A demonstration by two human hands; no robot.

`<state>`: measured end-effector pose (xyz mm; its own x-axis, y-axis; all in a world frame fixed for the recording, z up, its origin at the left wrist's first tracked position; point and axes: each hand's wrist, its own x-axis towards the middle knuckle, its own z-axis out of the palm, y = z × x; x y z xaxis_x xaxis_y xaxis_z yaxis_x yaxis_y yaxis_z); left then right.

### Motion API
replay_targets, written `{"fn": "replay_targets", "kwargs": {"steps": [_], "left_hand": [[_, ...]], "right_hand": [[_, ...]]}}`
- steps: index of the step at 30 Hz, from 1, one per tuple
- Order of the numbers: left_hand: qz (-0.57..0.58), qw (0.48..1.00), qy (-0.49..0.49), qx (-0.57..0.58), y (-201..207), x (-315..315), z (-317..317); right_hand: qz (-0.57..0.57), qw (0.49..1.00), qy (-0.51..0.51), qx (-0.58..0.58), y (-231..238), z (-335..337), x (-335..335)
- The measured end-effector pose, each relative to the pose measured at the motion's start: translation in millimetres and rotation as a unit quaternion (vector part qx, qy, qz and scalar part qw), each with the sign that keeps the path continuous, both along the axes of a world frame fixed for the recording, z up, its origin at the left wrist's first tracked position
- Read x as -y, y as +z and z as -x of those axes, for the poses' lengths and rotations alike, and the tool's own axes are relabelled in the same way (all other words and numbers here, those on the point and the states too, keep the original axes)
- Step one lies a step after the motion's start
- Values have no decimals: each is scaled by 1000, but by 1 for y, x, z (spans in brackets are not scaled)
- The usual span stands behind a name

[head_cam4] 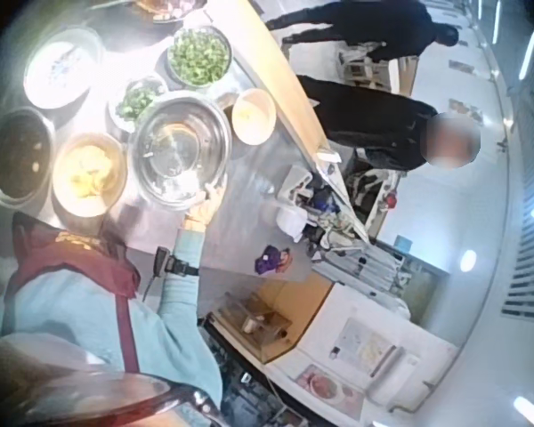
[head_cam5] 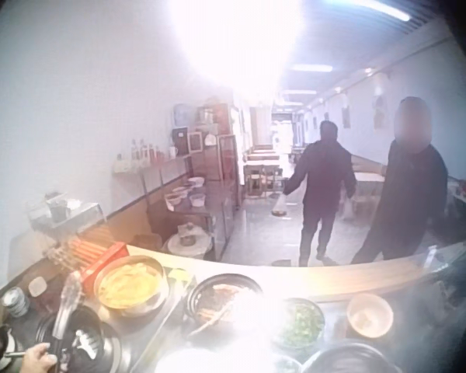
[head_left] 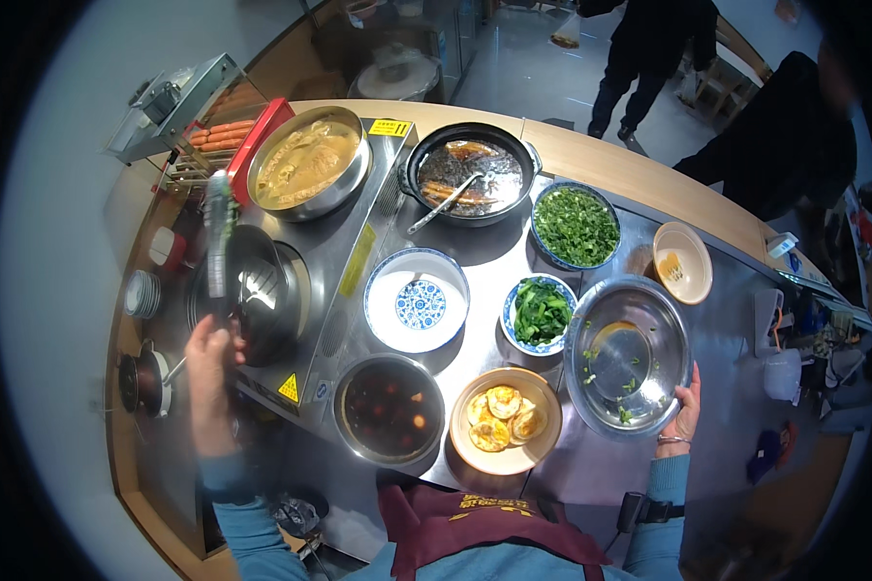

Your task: The person assembles a noodle bowl by adding cooked meat, tofu, and a boiled egg into a metal bowl, then adds seaweed from a pot. The person uses tongs and scissors to handle and cut the ingredients.

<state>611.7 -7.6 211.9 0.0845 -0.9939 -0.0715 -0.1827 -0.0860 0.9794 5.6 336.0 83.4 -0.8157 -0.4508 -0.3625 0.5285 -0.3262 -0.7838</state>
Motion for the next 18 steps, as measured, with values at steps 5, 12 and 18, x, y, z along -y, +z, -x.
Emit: {"fn": "replay_targets", "kwargs": {"steps": [5,12,18], "left_hand": [[23,989,-136,60,-51,10,156],[186,873,-167,418,-114,101,281],[96,807,-235,533,-144,142,310]], "right_hand": [[7,999,23,21,-18,26,6],[0,999,22,43,-34,45,15],[-15,999,-10,45,-49,49,-1]]}}
